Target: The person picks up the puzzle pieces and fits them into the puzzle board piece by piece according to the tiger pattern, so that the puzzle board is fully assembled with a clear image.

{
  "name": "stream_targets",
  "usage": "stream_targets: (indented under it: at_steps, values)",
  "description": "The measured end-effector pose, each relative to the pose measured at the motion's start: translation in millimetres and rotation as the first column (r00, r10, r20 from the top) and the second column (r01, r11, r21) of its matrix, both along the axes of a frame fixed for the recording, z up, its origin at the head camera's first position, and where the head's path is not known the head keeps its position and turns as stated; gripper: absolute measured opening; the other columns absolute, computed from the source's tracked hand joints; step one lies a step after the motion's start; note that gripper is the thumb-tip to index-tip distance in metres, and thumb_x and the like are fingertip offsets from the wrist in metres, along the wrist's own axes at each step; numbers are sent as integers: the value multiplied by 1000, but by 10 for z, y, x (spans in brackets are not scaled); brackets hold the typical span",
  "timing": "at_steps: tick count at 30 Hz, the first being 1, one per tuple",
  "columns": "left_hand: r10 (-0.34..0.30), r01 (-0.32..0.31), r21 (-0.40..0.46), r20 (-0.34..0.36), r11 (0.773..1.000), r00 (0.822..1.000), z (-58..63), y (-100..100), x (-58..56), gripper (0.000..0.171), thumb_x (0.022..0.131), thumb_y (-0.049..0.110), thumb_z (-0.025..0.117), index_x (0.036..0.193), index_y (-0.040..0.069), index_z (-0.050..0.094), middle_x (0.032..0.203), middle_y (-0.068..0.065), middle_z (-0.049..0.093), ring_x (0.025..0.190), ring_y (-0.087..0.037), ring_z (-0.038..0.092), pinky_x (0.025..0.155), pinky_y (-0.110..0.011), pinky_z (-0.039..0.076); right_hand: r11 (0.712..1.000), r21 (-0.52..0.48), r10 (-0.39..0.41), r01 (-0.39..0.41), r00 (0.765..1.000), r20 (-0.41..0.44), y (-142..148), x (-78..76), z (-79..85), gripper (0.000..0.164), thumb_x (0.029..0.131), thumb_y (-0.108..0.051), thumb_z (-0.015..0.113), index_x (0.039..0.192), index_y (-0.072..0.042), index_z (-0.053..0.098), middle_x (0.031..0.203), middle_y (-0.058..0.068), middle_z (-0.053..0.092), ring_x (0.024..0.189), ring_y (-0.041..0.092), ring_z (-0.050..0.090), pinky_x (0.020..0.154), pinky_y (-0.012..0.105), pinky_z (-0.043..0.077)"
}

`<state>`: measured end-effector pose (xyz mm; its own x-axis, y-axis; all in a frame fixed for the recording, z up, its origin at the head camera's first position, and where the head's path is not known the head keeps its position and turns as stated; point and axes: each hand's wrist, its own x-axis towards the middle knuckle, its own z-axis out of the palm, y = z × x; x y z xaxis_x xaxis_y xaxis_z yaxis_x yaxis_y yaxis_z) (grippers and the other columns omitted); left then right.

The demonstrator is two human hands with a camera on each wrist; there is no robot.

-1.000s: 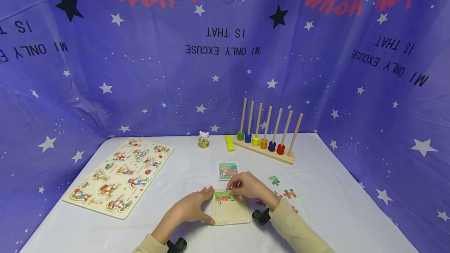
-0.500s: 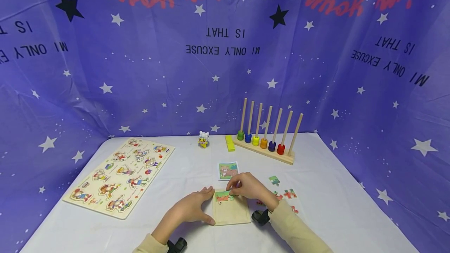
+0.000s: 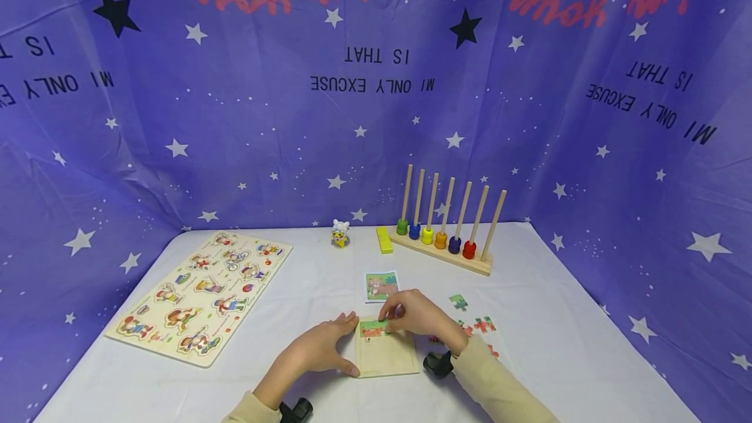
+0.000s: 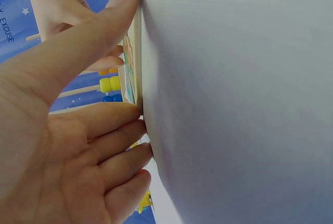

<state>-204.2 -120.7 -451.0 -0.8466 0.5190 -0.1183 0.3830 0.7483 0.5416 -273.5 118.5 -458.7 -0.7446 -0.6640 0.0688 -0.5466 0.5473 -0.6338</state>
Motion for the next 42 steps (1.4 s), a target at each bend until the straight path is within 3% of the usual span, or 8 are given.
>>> stream_targets:
  at_steps: [5,14,18,24,36,42]
  values:
    - [5,-5,2,5,1000,1000,0,4,6,97,67,44,83,142,-3,43,150,-18,37,136,-39,34,110,-55,29,1000,10,20,-20,1000,1,10,-1,-13,18,75,-6,82,90,-11,75,82,-5,66,71,11,56,62,19,49]
    - [10,-10,1,13,1000,1000,0,6,-2,97,67,43,84,142,-3,43,150,-17,37,137,-40,34,110,-56,29,999,6,38,-38,999,-28,5,2,-19,19,74,-3,82,90,-10,74,80,-5,66,69,6,56,60,18,49]
    - [10,-10,1,15,1000,1000,0,5,-4,97,67,43,84,142,-2,43,150,-17,37,137,-40,34,110,-56,29,999,19,51,-51,998,-21,18,19,4,21,75,-5,82,93,-9,74,81,-2,66,70,10,57,61,19,49]
    - [12,-12,-2,14,1000,1000,3,11,-5,97,66,44,83,142,-2,43,150,-17,37,137,-40,34,109,-57,29,997,-9,73,-73,997,-31,132,34,74,25,78,-6,80,102,-7,73,96,3,69,82,17,63,70,22,53]
    - [13,-13,11,14,1000,1000,11,3,-2,97,66,43,84,142,-3,43,150,-17,37,137,-40,32,110,-57,27,1000,-17,4,-6,992,-124,367,-9,147,26,82,-8,77,107,-4,72,101,8,71,84,22,64,70,29,55]
    - [8,-8,18,16,1000,1000,13,5,6,97,66,42,84,142,-3,43,150,-18,37,137,-41,32,110,-57,27,997,11,-80,82,987,-137,564,-35,200,28,81,-7,77,108,-4,71,103,9,70,85,24,63,70,34,54]
